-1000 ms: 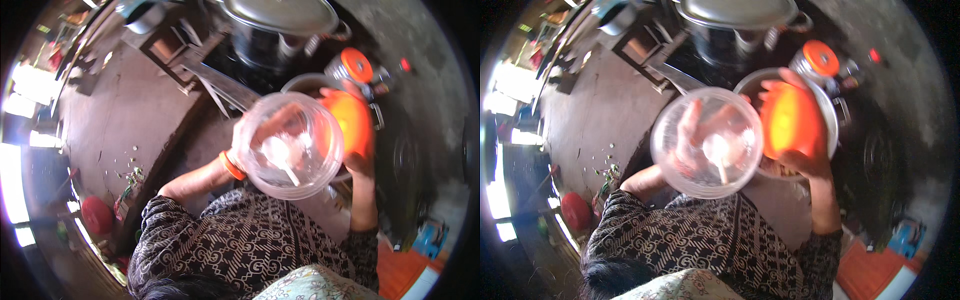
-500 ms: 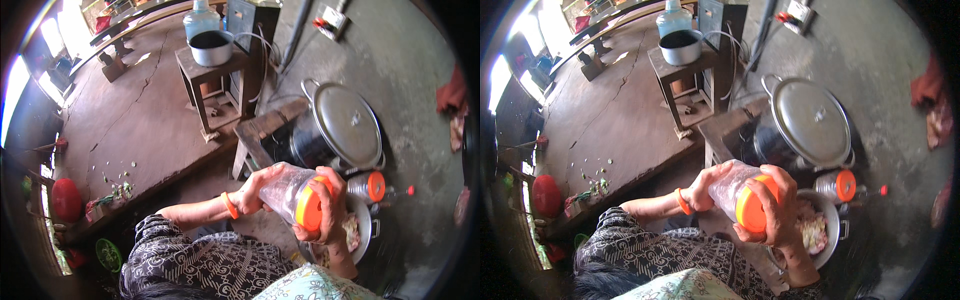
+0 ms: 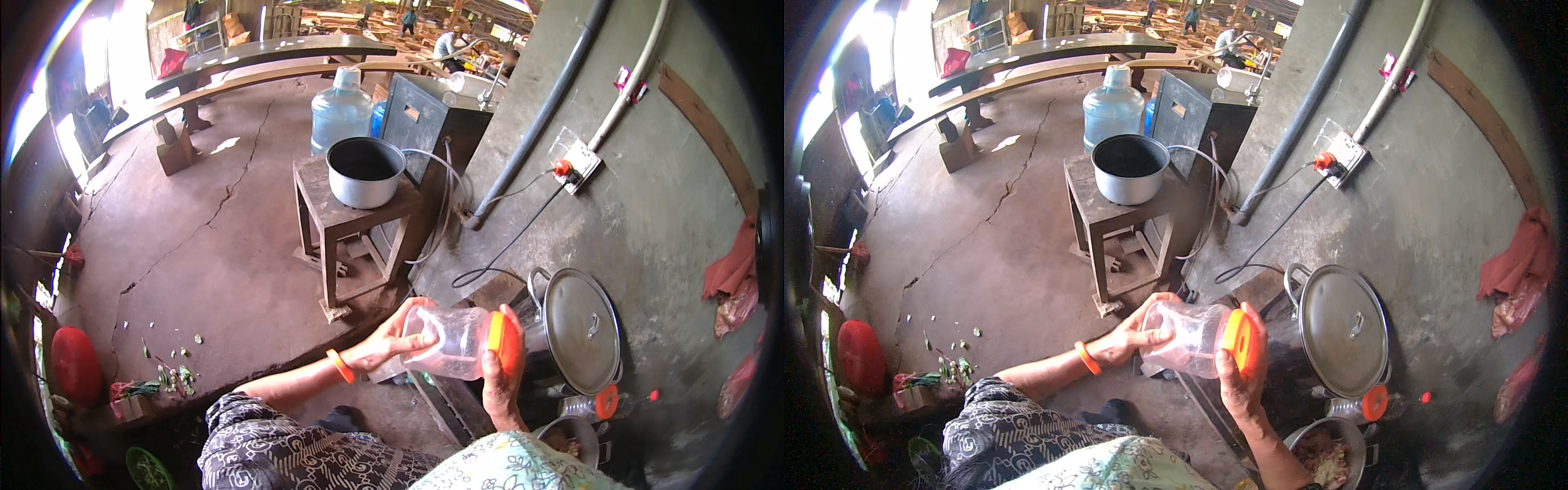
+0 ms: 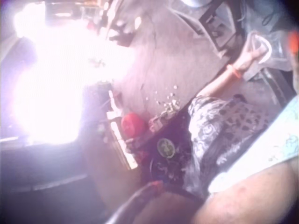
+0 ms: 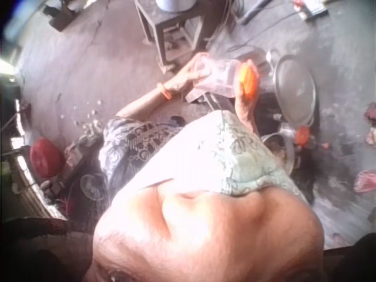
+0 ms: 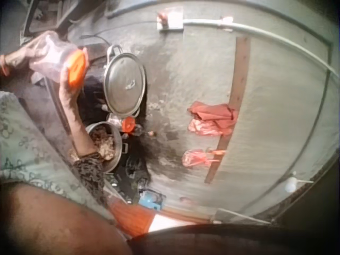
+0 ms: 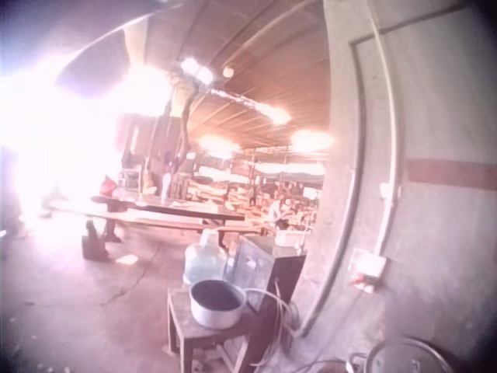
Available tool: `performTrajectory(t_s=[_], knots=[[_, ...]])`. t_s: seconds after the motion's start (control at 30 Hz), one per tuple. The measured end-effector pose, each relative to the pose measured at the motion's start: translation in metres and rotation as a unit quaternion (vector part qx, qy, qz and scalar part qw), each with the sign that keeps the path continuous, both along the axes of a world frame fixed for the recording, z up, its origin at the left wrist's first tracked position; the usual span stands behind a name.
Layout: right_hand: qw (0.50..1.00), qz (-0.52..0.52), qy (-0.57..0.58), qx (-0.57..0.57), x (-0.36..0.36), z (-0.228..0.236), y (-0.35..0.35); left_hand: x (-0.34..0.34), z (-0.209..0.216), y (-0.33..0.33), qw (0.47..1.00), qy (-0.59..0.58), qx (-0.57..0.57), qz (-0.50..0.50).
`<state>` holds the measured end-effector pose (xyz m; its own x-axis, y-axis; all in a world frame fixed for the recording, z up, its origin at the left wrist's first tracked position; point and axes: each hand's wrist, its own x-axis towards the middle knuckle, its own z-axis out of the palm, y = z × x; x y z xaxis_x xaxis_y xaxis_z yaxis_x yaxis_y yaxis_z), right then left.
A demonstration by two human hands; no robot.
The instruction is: The person sits on the floor and chops garlic on a wooden board using a cleaver, then transfers the chopped garlic into a pot containing raw meat. They add salt and liquid seasoning from containers, then mix the contents by hand.
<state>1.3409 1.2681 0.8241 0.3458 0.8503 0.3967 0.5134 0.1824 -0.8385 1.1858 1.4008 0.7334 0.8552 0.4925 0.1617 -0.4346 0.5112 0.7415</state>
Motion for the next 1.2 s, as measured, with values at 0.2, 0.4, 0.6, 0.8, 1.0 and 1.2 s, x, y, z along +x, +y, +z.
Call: performTrajectory(t_s=[0.2,0.4,0.6,0.8,1.0,1.2], knots=[[0.985,0.124,-0.093,-0.069,-0.011,0.005,0.026,-0.032,-0.003,0.037,0.976,0.04,0.14,-0.163],[0.967,0.169,-0.041,-0.184,-0.022,0.007,0.049,-0.037,-0.016,0.024,0.957,0.025,0.232,-0.173],[0.974,0.104,-0.183,-0.082,-0.012,0.012,0.062,-0.044,-0.062,0.019,0.992,0.027,0.03,-0.123],[0.993,-0.048,-0.044,-0.097,0.016,0.036,0.009,-0.056,-0.122,0.127,0.934,0.069,0.004,0.352],[0.974,-0.167,-0.123,-0.095,0.036,0.047,-0.04,-0.04,-0.161,0.246,0.699,0.36,0.164,0.595],[0.938,-0.302,-0.147,-0.085,0.052,0.059,-0.097,-0.008,-0.17,0.28,0.681,0.408,0.186,0.58]])
